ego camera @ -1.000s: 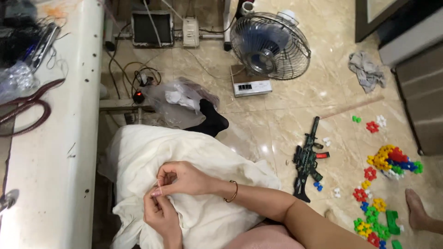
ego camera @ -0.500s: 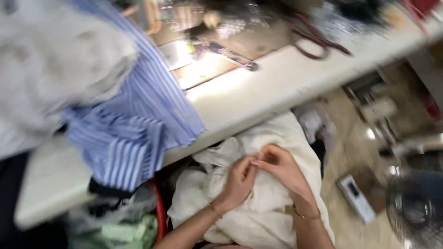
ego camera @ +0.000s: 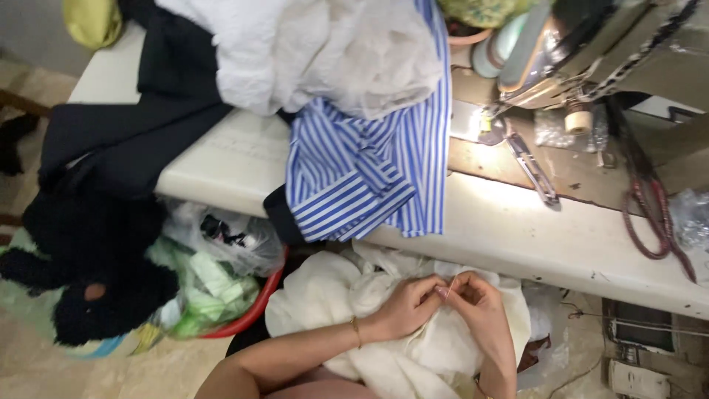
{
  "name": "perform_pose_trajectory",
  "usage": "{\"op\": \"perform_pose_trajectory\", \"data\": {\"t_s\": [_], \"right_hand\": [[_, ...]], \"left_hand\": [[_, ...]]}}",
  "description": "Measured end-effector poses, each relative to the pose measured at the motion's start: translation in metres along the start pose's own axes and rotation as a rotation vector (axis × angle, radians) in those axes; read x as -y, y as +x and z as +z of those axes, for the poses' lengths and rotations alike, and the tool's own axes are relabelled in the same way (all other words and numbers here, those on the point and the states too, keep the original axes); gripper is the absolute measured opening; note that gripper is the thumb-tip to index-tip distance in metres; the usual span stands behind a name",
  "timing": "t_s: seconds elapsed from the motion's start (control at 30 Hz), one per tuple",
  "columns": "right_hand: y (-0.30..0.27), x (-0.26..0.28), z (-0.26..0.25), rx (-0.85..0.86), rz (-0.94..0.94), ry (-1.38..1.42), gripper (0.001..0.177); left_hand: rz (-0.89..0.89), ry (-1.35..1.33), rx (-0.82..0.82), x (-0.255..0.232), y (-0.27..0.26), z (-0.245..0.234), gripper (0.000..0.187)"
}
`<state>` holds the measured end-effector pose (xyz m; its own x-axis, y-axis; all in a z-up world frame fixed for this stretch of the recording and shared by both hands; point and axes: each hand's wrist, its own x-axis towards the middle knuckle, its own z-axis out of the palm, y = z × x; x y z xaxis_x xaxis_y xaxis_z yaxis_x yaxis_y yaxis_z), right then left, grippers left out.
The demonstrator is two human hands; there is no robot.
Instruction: The recorder is hand-sewing a white fabric using a needle and thread.
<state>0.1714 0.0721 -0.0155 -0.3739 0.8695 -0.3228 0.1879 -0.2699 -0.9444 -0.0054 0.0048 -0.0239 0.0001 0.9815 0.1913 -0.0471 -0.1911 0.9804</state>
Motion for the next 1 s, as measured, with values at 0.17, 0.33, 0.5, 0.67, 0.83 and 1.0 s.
{"op": "perform_pose_trajectory", "data": {"t_s": [0.17, 0.33, 0.5, 0.67, 0.83, 1.0], "right_hand": [[0.016, -0.009, 0.007, -0.017, -0.054, 0.023, 0.018], [0.005, 0.008, 0.034, -0.101, -0.117, 0.051, 0.018], [-0.015, 0.012, 0.057, -0.177, -0.198, 0.042, 0.010], [-0.034, 0.003, 0.041, -0.407, -0.180, -0.217, 0.019], [-0.054, 0.032, 0.042, -0.570, -0.209, -0.402, 0.020], [-0.058, 0.033, 0.035, -0.510, -0.268, -0.065, 0.016]], "left_hand": [[-0.124, 0.002, -0.023, -0.004, 0.003, -0.009, 0.012], [-0.122, -0.063, -0.076, 0.004, 0.000, -0.011, 0.011], [-0.118, -0.207, -0.129, 0.038, -0.010, -0.009, 0.011], [-0.095, -0.219, -0.042, 0.037, -0.009, 0.017, 0.010], [-0.163, -0.161, 0.037, -0.013, -0.003, 0.015, 0.012], [0.197, 0.057, 0.048, -0.023, 0.016, 0.005, 0.009]]}}
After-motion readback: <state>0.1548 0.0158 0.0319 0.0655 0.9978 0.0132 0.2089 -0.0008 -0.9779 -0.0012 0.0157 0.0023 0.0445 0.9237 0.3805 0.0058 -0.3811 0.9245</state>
